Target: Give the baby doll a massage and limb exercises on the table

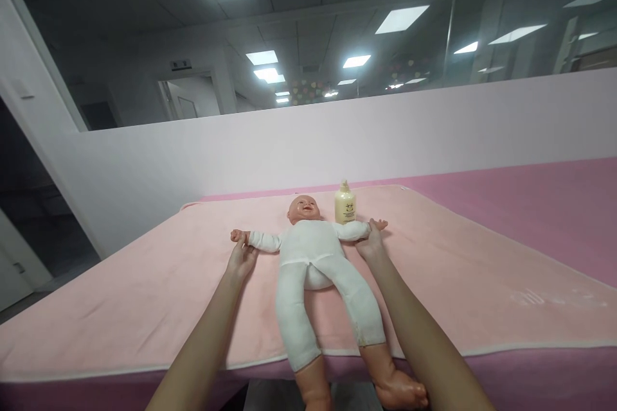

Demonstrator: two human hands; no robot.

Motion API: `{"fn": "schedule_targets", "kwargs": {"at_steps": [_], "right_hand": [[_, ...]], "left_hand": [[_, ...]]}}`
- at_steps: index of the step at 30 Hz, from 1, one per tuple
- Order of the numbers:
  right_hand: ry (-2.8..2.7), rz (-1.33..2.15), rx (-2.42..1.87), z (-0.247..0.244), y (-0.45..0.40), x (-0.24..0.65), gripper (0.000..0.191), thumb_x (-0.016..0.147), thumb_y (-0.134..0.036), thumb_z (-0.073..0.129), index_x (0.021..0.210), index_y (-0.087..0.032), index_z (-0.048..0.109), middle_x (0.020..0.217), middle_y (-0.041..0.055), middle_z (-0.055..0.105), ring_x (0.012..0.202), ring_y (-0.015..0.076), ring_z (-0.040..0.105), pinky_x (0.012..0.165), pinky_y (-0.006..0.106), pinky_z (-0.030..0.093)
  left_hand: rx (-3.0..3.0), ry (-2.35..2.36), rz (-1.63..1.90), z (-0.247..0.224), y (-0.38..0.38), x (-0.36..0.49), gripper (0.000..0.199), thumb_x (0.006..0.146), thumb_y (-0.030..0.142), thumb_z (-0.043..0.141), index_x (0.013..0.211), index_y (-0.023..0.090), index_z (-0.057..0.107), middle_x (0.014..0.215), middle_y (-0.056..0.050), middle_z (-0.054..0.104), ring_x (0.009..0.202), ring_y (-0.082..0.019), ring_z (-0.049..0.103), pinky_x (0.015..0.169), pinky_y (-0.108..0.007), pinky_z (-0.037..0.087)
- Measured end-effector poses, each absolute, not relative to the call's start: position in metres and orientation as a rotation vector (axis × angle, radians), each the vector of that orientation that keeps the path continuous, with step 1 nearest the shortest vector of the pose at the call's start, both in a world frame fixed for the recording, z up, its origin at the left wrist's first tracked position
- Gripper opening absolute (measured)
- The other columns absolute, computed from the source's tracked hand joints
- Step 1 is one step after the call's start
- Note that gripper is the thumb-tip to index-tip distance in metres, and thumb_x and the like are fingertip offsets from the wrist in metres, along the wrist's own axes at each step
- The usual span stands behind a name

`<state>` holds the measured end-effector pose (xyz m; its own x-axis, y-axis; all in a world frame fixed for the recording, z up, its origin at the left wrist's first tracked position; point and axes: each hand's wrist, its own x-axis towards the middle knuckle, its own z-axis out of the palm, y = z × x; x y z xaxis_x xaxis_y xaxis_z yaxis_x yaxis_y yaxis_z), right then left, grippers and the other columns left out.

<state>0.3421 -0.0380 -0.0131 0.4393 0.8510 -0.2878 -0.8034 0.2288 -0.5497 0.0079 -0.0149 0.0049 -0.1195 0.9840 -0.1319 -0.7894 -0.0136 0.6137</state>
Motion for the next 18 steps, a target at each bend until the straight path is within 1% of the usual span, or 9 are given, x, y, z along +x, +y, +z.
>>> {"fn": "schedule_targets", "kwargs": {"at_steps": [3,8,13,18], "right_hand": [[-0.077,1.132,-0.715,-0.0129,-0.0379,0.3422,0.011,0.085,-0.036,0.048,0.092,-0.027,0.048,0.086,-0.0041,0.062,0.074,0.0121,0.060,0.072,0.030,0.053],[-0.102,1.143,-0.719,-0.0115,-0.0393,0.3410,0.009,0.086,-0.034,0.046,0.089,-0.026,0.050,0.083,-0.0036,0.062,0.074,0.0127,0.060,0.071,0.030,0.054],[-0.093,1.149,-0.722,-0.0103,-0.0406,0.3386,0.007,0.084,-0.029,0.051,0.091,-0.027,0.051,0.083,-0.0039,0.062,0.072,0.0122,0.061,0.071,0.028,0.055],[-0.081,1.119,-0.724,-0.0121,-0.0379,0.3396,0.007,0.083,-0.026,0.053,0.089,-0.026,0.050,0.082,-0.0050,0.062,0.070,0.0105,0.060,0.073,0.029,0.055]], "left_hand": [[0.410,0.667,1.597,0.0036,-0.0126,0.0072,0.014,0.089,0.022,0.047,0.092,0.016,0.060,0.087,-0.005,0.063,0.081,-0.010,0.063,0.082,-0.022,0.052],[0.423,0.650,1.582,0.0004,-0.0075,0.0048,0.015,0.090,0.023,0.046,0.090,0.016,0.060,0.085,-0.006,0.064,0.079,-0.010,0.063,0.080,-0.022,0.053],[0.413,0.650,1.562,0.0005,-0.0067,0.0041,0.015,0.090,0.023,0.048,0.090,0.015,0.060,0.086,-0.007,0.064,0.079,-0.011,0.063,0.077,-0.022,0.054],[0.421,0.656,1.594,0.0042,-0.0101,0.0060,0.013,0.089,0.019,0.048,0.087,0.016,0.060,0.082,-0.004,0.063,0.076,-0.010,0.062,0.078,-0.021,0.053]]}}
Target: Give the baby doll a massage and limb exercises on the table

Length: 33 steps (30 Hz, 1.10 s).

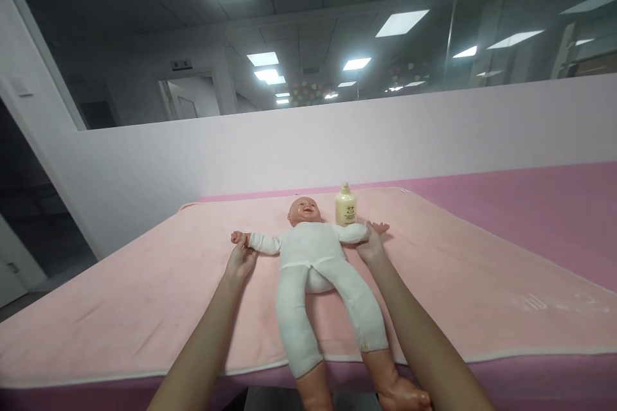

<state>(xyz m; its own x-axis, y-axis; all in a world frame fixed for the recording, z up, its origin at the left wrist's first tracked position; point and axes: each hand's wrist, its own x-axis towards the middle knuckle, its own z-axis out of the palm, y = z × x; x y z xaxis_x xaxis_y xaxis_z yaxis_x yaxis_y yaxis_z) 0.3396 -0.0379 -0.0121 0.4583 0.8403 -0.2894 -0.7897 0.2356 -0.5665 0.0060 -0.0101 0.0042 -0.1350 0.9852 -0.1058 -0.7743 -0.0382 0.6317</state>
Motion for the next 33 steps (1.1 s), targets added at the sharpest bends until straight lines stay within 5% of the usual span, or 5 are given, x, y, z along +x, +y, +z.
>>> {"fn": "schedule_targets", "kwargs": {"at_steps": [17,33], "right_hand": [[-0.049,1.139,-0.736,-0.0087,-0.0401,0.3381,0.004,0.083,-0.026,0.052,0.087,-0.026,0.051,0.082,-0.0039,0.062,0.074,0.0124,0.060,0.075,0.031,0.055],[-0.100,1.124,-0.734,-0.0115,-0.0392,0.3386,0.006,0.083,-0.027,0.050,0.088,-0.027,0.047,0.082,-0.0051,0.062,0.071,0.0113,0.060,0.070,0.028,0.055]], "left_hand": [[0.419,0.723,1.593,0.0030,-0.0113,0.0085,0.015,0.086,0.029,0.054,0.091,0.017,0.062,0.084,-0.006,0.060,0.077,-0.013,0.061,0.078,-0.027,0.054],[0.385,0.704,1.664,0.0054,-0.0161,0.0089,0.008,0.085,0.024,0.054,0.086,0.018,0.058,0.075,-0.002,0.056,0.069,-0.010,0.057,0.069,-0.022,0.051]]}}
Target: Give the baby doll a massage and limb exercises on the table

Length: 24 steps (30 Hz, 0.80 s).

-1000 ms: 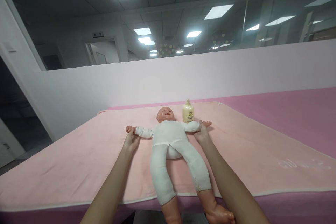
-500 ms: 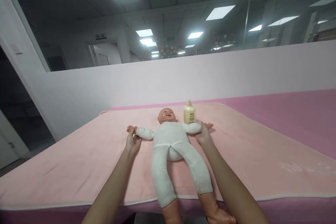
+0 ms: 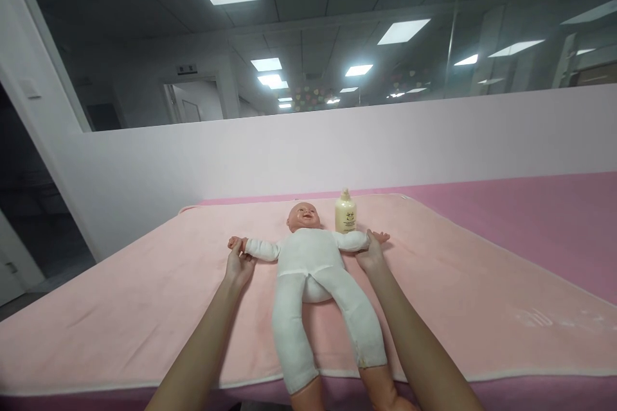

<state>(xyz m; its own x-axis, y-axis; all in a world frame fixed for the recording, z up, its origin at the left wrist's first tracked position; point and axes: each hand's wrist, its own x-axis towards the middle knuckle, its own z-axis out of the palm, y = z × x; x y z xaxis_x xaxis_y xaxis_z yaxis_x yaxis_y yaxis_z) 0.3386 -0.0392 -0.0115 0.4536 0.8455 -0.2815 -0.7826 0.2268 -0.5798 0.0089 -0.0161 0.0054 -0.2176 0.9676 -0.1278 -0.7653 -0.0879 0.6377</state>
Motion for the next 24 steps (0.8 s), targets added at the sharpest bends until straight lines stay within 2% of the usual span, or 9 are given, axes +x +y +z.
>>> {"fn": "schedule_targets", "kwargs": {"at_steps": [7,11,19,24], "right_hand": [[-0.082,1.131,-0.726,-0.012,-0.037,0.339,0.006,0.083,-0.027,0.051,0.089,-0.025,0.050,0.081,-0.0045,0.062,0.070,0.0113,0.060,0.073,0.029,0.055],[-0.071,1.115,-0.736,-0.013,-0.037,0.340,0.001,0.084,-0.026,0.050,0.085,-0.026,0.049,0.078,-0.0051,0.062,0.069,0.0117,0.060,0.069,0.028,0.055],[-0.029,1.082,-0.706,-0.019,-0.033,0.345,0.007,0.082,-0.022,0.053,0.082,-0.026,0.046,0.077,-0.0076,0.059,0.065,0.0085,0.057,0.059,0.021,0.054],[-0.049,1.097,-0.717,-0.024,-0.029,0.348,0.006,0.082,-0.024,0.052,0.081,-0.025,0.046,0.078,-0.0066,0.059,0.065,0.0084,0.057,0.061,0.021,0.054]], "left_hand": [[0.401,0.719,1.663,0.009,-0.018,0.011,0.007,0.082,0.026,0.055,0.085,0.020,0.057,0.076,-0.001,0.054,0.070,-0.011,0.056,0.070,-0.025,0.050],[0.377,0.725,1.646,0.009,-0.016,0.011,0.008,0.084,0.026,0.053,0.083,0.019,0.056,0.076,-0.001,0.054,0.070,-0.011,0.055,0.071,-0.024,0.049],[0.336,0.704,1.642,0.005,-0.015,0.011,0.009,0.084,0.028,0.053,0.080,0.020,0.054,0.075,-0.001,0.055,0.071,-0.011,0.056,0.073,-0.024,0.048],[0.307,0.606,1.708,0.003,-0.016,0.010,0.005,0.077,0.019,0.054,0.077,0.022,0.050,0.076,0.001,0.056,0.083,-0.014,0.062,0.079,-0.029,0.048]]}}
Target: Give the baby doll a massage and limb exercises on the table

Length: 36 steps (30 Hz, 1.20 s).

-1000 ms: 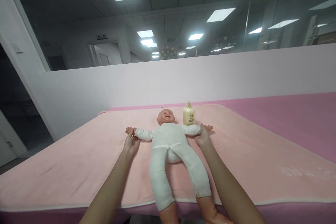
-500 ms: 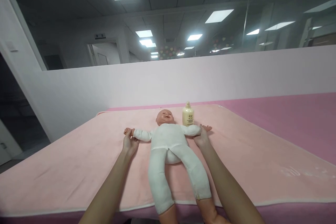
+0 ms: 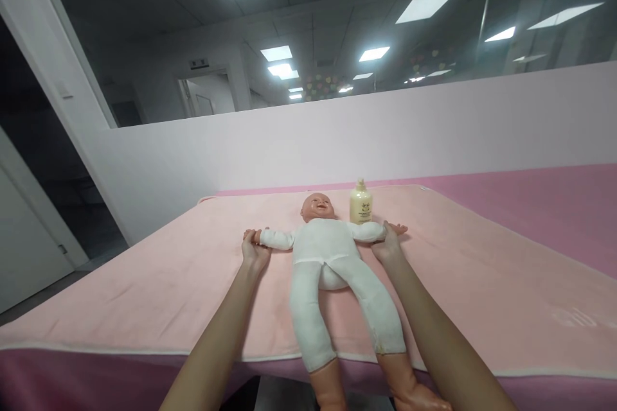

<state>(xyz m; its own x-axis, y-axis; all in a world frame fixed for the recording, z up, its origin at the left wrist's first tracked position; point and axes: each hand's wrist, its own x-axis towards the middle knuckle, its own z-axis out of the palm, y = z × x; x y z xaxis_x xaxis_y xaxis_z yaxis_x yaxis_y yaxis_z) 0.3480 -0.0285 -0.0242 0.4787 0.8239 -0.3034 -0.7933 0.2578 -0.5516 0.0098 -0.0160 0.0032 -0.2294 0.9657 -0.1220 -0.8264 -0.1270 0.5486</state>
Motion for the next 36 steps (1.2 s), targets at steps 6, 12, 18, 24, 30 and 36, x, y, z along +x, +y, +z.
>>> {"fn": "schedule_targets", "kwargs": {"at_steps": [6,12,18,24,30,36], "right_hand": [[-0.067,1.082,-0.722,-0.028,-0.025,0.349,0.009,0.081,-0.025,0.053,0.087,-0.026,0.046,0.084,-0.0074,0.059,0.067,0.0083,0.057,0.068,0.024,0.055],[-0.038,1.092,-0.740,-0.025,-0.026,0.348,0.013,0.081,-0.025,0.053,0.091,-0.028,0.045,0.087,-0.0076,0.058,0.068,0.0075,0.057,0.067,0.023,0.055],[-0.031,1.096,-0.736,-0.023,-0.027,0.348,0.012,0.081,-0.025,0.052,0.090,-0.028,0.044,0.089,-0.0070,0.059,0.069,0.0081,0.058,0.063,0.023,0.055],[-0.033,1.076,-0.752,-0.020,-0.030,0.346,0.009,0.081,-0.024,0.052,0.085,-0.027,0.044,0.085,-0.0076,0.059,0.069,0.0081,0.058,0.061,0.021,0.055],[-0.100,1.149,-0.731,-0.014,-0.036,0.342,0.003,0.083,-0.027,0.048,0.082,-0.026,0.046,0.078,-0.0045,0.060,0.072,0.0122,0.060,0.069,0.029,0.056],[-0.114,1.065,-0.752,-0.020,-0.031,0.345,0.015,0.076,-0.019,0.055,0.077,-0.025,0.042,0.079,-0.0069,0.059,0.070,0.0104,0.057,0.071,0.028,0.055]], "left_hand": [[0.319,0.560,1.740,0.002,-0.014,0.007,0.013,0.069,0.014,0.056,0.072,0.021,0.047,0.071,0.004,0.056,0.081,-0.013,0.063,0.084,-0.030,0.046],[0.285,0.570,1.740,0.004,-0.012,0.007,0.012,0.076,0.011,0.055,0.071,0.021,0.050,0.073,0.004,0.056,0.079,-0.009,0.061,0.083,-0.025,0.045],[0.260,0.556,1.739,0.007,-0.015,0.008,0.013,0.081,0.011,0.054,0.072,0.021,0.052,0.075,0.003,0.057,0.080,-0.007,0.060,0.084,-0.023,0.045],[0.308,0.593,1.718,0.010,-0.019,0.011,0.009,0.082,0.018,0.055,0.074,0.021,0.053,0.083,0.001,0.059,0.084,-0.010,0.059,0.080,-0.025,0.046],[0.546,0.710,1.635,0.010,-0.020,0.016,0.015,0.073,0.009,0.065,0.074,0.019,0.053,0.079,0.003,0.055,0.073,-0.007,0.054,0.076,-0.021,0.044],[0.511,0.766,1.660,0.007,-0.018,0.018,0.016,0.075,0.007,0.064,0.076,0.018,0.053,0.082,0.003,0.054,0.076,-0.007,0.053,0.080,-0.023,0.042]]}}
